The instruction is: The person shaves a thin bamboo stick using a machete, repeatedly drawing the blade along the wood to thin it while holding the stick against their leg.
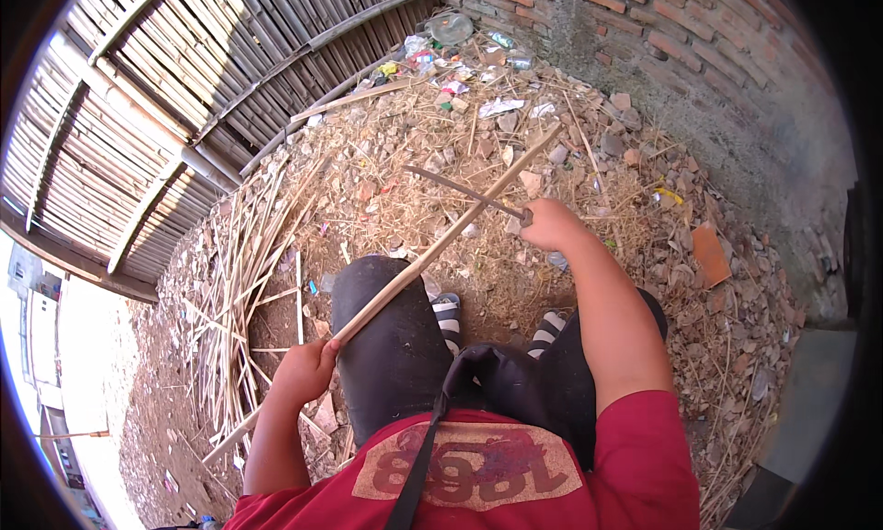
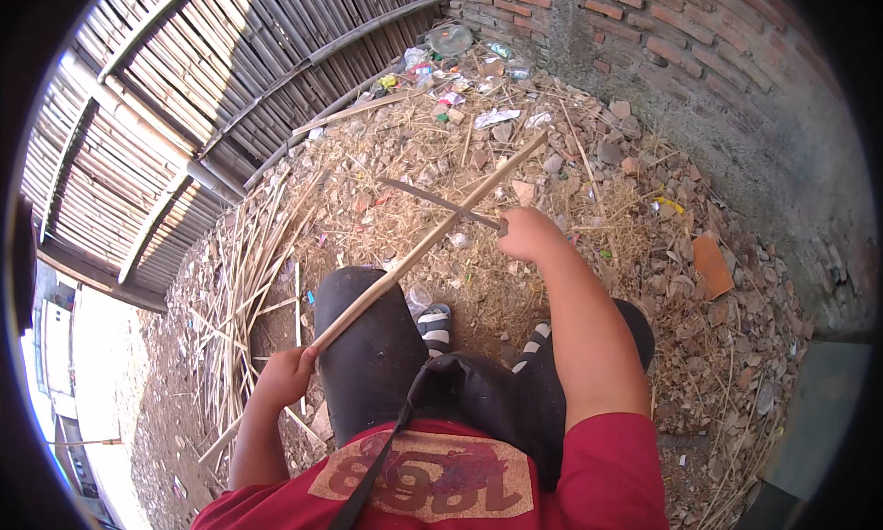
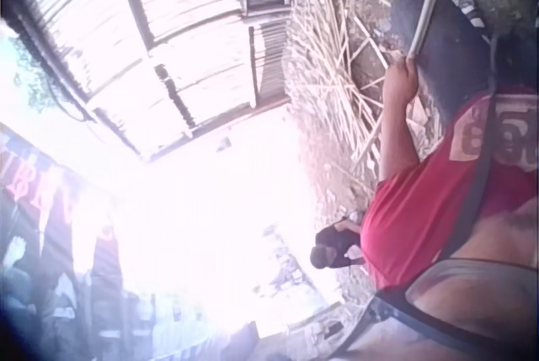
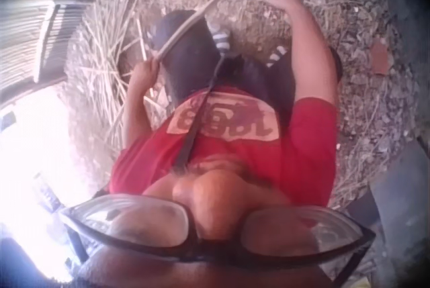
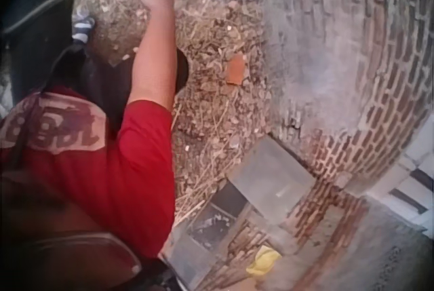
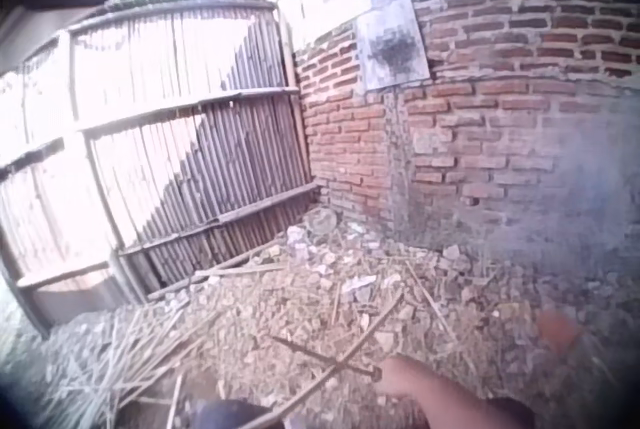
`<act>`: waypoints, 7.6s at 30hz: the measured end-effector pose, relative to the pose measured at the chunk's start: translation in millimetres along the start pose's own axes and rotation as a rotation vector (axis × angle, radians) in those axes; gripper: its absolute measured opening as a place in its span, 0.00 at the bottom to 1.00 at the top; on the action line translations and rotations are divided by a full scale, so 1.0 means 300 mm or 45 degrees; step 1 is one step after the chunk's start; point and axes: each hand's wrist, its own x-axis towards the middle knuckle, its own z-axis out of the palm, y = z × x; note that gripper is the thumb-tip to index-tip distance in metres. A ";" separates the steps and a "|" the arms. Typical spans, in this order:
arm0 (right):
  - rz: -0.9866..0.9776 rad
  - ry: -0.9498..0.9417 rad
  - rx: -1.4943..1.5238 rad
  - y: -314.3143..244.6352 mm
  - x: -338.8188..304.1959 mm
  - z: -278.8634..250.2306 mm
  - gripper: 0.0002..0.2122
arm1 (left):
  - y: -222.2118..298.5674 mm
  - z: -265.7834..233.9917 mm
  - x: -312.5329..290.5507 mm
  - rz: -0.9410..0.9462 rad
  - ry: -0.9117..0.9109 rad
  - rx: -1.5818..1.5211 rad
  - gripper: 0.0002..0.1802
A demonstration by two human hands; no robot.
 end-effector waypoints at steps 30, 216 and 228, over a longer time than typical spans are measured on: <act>0.237 0.248 -0.087 0.136 -0.098 -0.195 0.17 | -0.038 0.004 0.050 0.110 -0.020 0.001 0.30; -0.179 0.069 -0.261 -0.070 -0.119 -0.108 0.11 | -0.179 0.035 0.180 0.078 -0.539 -0.620 0.38; -0.067 0.078 -0.110 -0.070 -0.097 -0.093 0.08 | -0.171 0.026 0.194 0.075 -0.576 -0.596 0.39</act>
